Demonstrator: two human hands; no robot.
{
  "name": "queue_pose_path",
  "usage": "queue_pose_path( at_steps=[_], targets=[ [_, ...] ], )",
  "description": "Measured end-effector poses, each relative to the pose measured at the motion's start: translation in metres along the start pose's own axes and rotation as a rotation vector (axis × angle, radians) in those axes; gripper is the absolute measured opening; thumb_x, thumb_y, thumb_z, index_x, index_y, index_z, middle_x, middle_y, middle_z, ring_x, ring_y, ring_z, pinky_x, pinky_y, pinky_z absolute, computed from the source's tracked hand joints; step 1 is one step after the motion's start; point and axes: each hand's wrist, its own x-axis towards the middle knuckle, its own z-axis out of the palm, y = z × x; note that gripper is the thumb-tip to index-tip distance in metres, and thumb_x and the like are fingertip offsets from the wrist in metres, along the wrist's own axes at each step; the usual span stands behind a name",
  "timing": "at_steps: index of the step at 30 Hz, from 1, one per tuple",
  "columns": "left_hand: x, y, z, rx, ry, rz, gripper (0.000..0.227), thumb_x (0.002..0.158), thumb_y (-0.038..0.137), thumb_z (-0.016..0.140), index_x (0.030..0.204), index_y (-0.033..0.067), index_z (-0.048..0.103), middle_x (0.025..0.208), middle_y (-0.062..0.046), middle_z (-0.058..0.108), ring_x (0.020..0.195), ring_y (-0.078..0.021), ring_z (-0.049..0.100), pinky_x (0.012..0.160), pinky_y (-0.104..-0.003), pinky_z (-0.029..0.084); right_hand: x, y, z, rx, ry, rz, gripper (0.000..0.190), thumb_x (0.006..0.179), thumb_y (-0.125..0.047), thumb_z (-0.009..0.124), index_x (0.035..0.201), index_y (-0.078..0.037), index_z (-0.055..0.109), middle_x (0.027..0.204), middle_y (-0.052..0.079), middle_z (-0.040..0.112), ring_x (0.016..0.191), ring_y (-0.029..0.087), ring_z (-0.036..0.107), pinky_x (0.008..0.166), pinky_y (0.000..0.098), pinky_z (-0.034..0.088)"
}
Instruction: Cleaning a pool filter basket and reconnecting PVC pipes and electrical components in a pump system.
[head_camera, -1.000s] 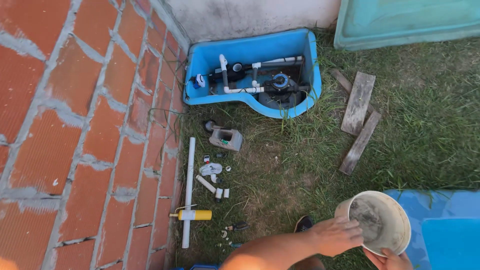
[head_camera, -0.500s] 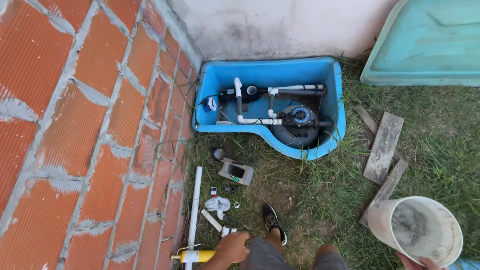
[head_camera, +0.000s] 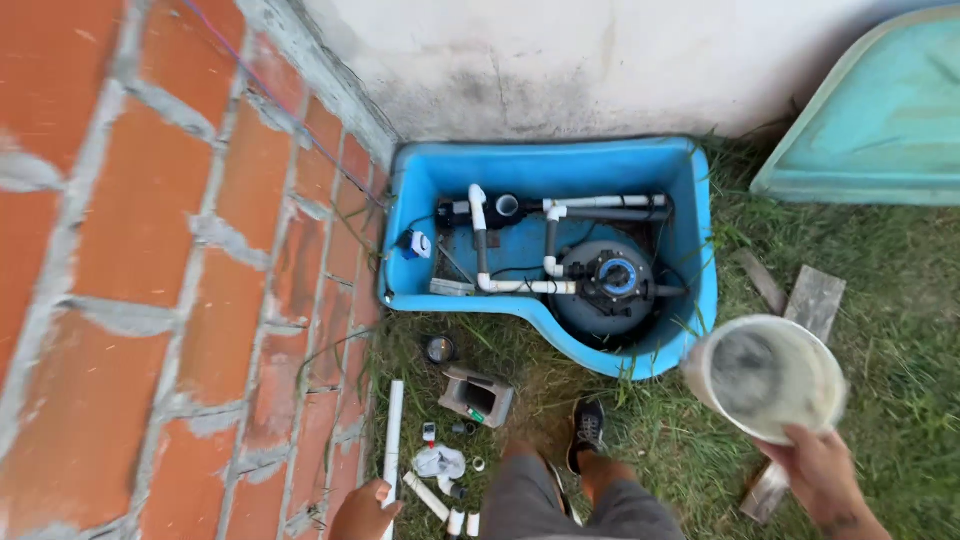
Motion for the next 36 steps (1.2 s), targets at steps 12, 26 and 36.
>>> queue_pose_path(
  at_steps=[12, 26, 36],
  targets=[
    [0.059, 0.129, -0.135, -0.178, -0.023, 0.150, 0.051, 0.094, 0.037, 0.064, 0.139, 0.0176, 0.050, 0.144, 0.000, 0.051, 0.130, -0.0229, 0.054, 0.108, -0.044, 0.052, 0.192, 0.057, 0.211, -0.101, -0.177, 0.135, 0.043, 0.087, 0.006, 0.054, 0.128, -0.006, 0.051, 0.115, 0.018, 0.062, 0.098, 0.036, 0.062, 0.073, 0.0502, 0.056],
    [0.355, 0.352, -0.192, -0.457, 0.048, 0.737, 0.052, 0.091, 0.050, 0.062, 0.125, 0.0109, 0.058, 0.111, -0.012, 0.069, 0.100, -0.0279, 0.068, 0.083, -0.040, 0.056, 0.372, 0.179, 0.429, -0.302, -0.288, 0.216, 0.048, 0.091, 0.001, 0.051, 0.138, -0.006, 0.046, 0.123, 0.025, 0.056, 0.101, 0.047, 0.059, 0.071, 0.0581, 0.056],
    [0.589, 0.456, -0.131, -1.160, 0.276, 0.617, 0.084, 0.094, 0.054, 0.059, 0.151, 0.0019, 0.027, 0.153, -0.025, 0.027, 0.142, -0.0405, 0.028, 0.116, -0.051, 0.028, 0.513, 0.286, 0.523, -0.527, -0.420, 0.249, 0.051, 0.090, -0.004, 0.054, 0.140, -0.003, 0.046, 0.114, 0.036, 0.060, 0.091, 0.055, 0.063, 0.069, 0.0655, 0.055]
  ],
)
